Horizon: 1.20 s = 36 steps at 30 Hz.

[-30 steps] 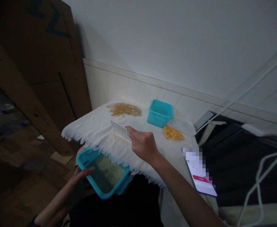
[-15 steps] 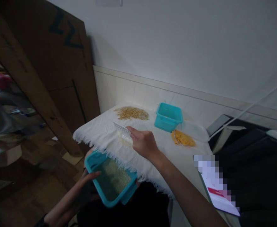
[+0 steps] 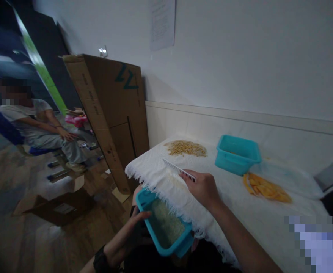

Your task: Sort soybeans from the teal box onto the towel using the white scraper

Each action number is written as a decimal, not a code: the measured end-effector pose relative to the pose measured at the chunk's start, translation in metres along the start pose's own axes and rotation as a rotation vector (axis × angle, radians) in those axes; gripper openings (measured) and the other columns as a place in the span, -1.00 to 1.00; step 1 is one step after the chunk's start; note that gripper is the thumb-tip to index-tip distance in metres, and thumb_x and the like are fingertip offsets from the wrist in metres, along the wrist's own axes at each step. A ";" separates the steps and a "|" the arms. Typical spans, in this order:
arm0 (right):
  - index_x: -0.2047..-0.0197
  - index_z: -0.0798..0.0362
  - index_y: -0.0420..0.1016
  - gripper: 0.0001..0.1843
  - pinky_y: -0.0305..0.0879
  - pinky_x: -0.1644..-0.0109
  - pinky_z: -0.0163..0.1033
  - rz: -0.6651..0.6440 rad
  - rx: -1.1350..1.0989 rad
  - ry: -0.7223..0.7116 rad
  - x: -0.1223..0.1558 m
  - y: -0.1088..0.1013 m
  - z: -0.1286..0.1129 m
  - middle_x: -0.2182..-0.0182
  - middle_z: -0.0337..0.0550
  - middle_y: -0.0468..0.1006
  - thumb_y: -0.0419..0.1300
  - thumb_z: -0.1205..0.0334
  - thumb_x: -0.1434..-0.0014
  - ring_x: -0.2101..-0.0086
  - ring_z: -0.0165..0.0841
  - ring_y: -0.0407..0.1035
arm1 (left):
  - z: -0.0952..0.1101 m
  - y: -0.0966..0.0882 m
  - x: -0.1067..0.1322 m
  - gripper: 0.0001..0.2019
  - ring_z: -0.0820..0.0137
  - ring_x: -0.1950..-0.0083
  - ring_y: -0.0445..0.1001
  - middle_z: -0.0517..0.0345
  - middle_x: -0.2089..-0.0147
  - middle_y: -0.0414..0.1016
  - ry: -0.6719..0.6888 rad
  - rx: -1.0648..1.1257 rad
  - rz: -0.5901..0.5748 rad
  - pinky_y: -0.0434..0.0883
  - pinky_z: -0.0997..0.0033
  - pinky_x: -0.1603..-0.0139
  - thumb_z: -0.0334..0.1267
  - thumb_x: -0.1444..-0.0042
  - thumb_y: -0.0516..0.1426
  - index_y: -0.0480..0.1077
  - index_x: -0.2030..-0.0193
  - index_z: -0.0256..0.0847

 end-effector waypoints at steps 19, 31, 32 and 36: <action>0.25 0.04 0.78 -0.69 0.40 0.49 -0.29 -0.006 -0.045 -0.005 0.007 -0.009 0.001 0.45 -0.13 0.73 0.23 0.09 -0.29 0.53 -0.23 0.59 | -0.014 -0.007 -0.009 -0.12 -0.13 -0.11 0.59 -0.22 -0.28 0.43 -0.065 -0.018 -0.003 0.52 -0.25 -0.06 -0.01 -0.04 0.36 0.02 -0.43 0.07; 0.30 0.08 0.75 -0.68 0.26 0.56 -0.37 -0.002 -0.055 0.098 0.016 -0.058 -0.006 0.58 -0.22 0.63 0.25 0.08 -0.31 0.62 -0.38 0.45 | -0.008 -0.001 -0.014 -0.17 -0.24 -0.12 0.59 -0.07 -0.23 0.54 -0.033 -0.057 0.155 0.61 -0.09 0.07 -0.04 0.06 0.41 0.16 -0.34 0.30; 0.28 0.08 0.76 -0.68 0.28 0.56 -0.36 -0.001 -0.056 0.118 0.023 -0.065 -0.004 0.56 -0.22 0.66 0.25 0.07 -0.32 0.62 -0.38 0.46 | -0.009 -0.002 -0.013 -0.17 -0.23 -0.12 0.60 -0.06 -0.22 0.54 -0.040 -0.060 0.165 0.61 -0.07 0.08 -0.02 0.05 0.40 0.15 -0.34 0.31; 0.26 0.07 0.77 -0.68 0.34 0.58 -0.36 0.002 -0.060 0.152 0.045 -0.075 0.004 0.51 -0.18 0.70 0.26 0.04 -0.30 0.64 -0.35 0.49 | -0.014 -0.003 -0.011 -0.21 -0.18 -0.11 0.60 -0.04 -0.20 0.56 -0.064 -0.085 0.164 0.61 -0.02 0.09 0.02 -0.03 0.33 0.10 -0.37 0.23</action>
Point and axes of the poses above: each hand's wrist, its own x-axis away from the middle knuckle, its own y-axis out of the palm, z = x × y, the point moved 9 cm from there along -x, towards the middle knuckle
